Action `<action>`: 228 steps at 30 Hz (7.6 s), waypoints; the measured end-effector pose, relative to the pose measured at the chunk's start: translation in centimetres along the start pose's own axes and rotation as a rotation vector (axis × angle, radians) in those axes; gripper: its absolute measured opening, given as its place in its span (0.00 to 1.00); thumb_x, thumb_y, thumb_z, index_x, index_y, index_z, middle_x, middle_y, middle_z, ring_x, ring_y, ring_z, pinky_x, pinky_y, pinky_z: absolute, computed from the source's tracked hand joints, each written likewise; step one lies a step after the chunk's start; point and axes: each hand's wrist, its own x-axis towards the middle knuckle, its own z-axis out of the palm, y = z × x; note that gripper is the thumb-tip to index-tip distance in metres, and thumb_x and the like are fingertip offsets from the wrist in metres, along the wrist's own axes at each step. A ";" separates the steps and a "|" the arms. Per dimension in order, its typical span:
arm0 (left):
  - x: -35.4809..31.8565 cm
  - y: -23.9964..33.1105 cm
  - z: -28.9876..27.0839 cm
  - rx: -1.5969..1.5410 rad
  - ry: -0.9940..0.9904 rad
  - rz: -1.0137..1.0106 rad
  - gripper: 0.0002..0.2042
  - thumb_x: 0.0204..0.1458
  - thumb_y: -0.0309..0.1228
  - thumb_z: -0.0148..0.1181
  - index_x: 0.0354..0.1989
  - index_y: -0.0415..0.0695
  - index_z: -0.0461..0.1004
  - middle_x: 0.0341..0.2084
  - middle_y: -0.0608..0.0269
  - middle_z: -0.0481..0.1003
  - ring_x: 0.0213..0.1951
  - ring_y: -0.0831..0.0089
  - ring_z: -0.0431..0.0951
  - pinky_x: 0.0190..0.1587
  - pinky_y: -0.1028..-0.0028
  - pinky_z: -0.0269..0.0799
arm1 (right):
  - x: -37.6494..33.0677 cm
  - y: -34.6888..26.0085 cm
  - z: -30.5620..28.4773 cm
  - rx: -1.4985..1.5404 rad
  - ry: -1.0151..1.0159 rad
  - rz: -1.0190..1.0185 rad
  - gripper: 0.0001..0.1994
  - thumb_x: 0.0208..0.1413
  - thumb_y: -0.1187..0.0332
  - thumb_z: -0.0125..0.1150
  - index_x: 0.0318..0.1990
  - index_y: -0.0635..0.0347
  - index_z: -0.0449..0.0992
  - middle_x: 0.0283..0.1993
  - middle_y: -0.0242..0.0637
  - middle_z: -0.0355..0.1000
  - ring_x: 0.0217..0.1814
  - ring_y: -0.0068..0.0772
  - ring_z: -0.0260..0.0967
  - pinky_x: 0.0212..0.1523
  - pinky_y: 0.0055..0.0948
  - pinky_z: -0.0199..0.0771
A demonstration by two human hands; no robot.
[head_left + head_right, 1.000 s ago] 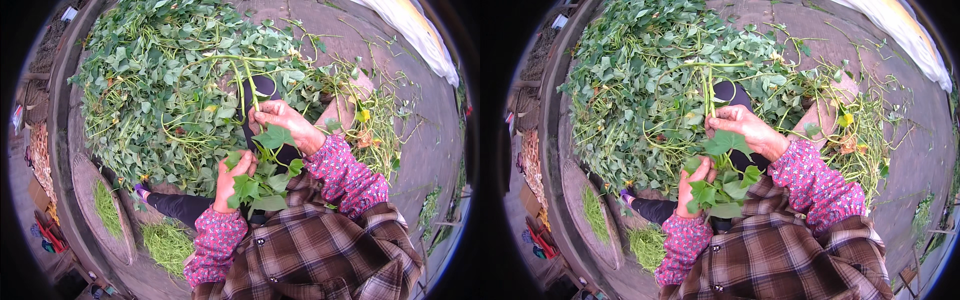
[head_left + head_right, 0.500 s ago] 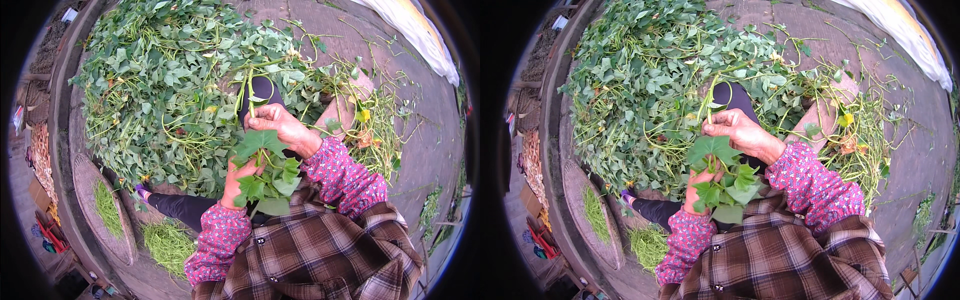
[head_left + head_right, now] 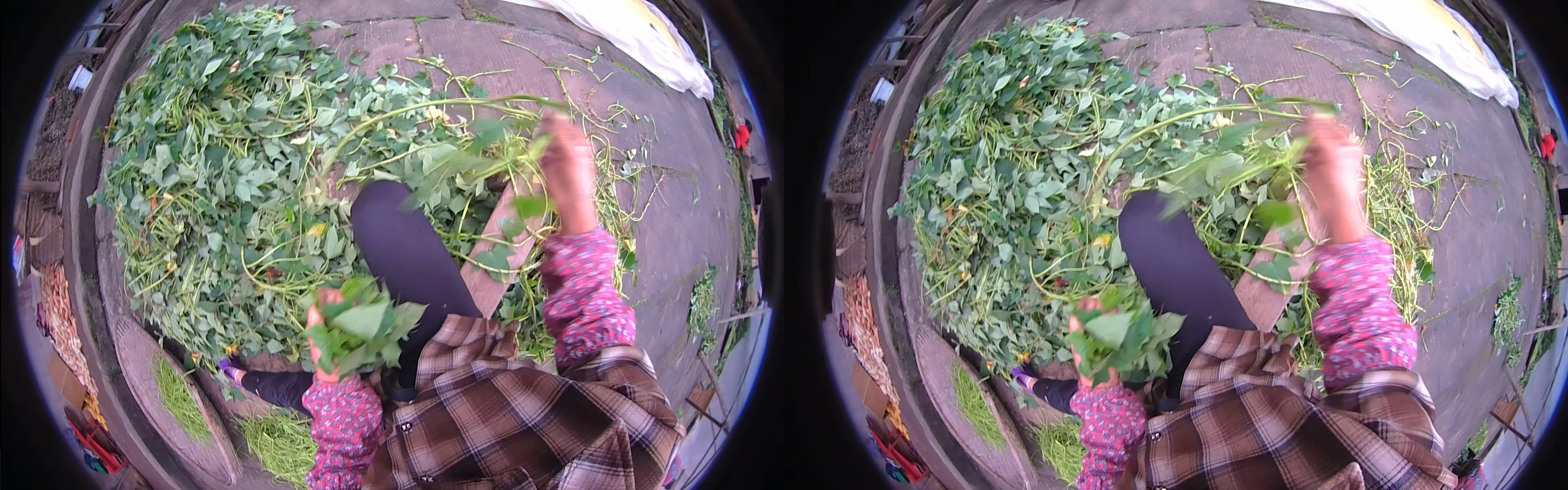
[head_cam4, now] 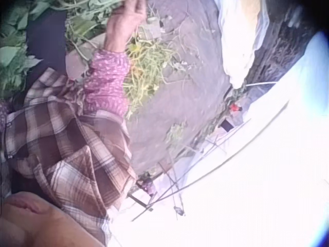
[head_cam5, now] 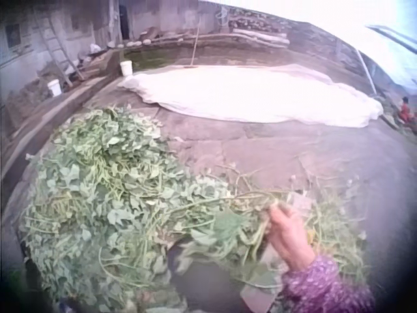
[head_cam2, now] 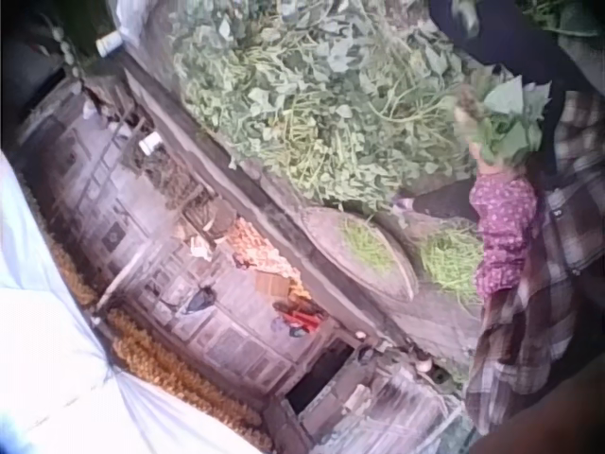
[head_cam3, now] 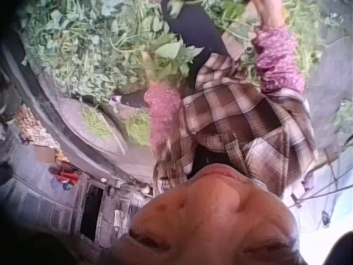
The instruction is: The person sits on the ground and sorts through a large pile of leafy green vines, picking up handfuls and separating leaves from stems. The separated leaves are placed into a woven basket to the left, while the stems are set aside on the ground.
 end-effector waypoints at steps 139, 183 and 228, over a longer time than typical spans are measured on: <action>-2.3 13.3 -27.7 -0.144 0.606 0.392 0.10 0.51 0.35 0.56 0.37 0.44 0.71 0.30 0.63 0.74 0.31 0.70 0.75 0.34 0.69 0.74 | -11.1 21.5 33.1 -0.014 -1.035 0.622 0.07 0.55 0.71 0.50 0.36 0.66 0.71 0.22 0.33 0.68 0.19 0.25 0.66 0.20 0.24 0.69; -3.9 13.9 -32.0 -0.226 0.573 0.509 0.06 0.51 0.31 0.56 0.34 0.44 0.69 0.30 0.64 0.73 0.31 0.73 0.74 0.34 0.71 0.73 | -18.6 22.3 25.1 0.052 -0.998 1.143 0.06 0.53 0.75 0.50 0.36 0.68 0.70 0.25 0.35 0.67 0.23 0.26 0.63 0.24 0.24 0.66; -1.6 23.3 -32.0 -0.122 0.708 0.663 0.07 0.51 0.32 0.57 0.34 0.44 0.67 0.27 0.65 0.71 0.29 0.76 0.72 0.31 0.74 0.71 | -39.5 43.1 19.9 -1.061 -1.538 -0.097 0.10 0.35 0.67 0.65 0.27 0.60 0.75 0.30 0.51 0.69 0.32 0.49 0.66 0.40 0.35 0.69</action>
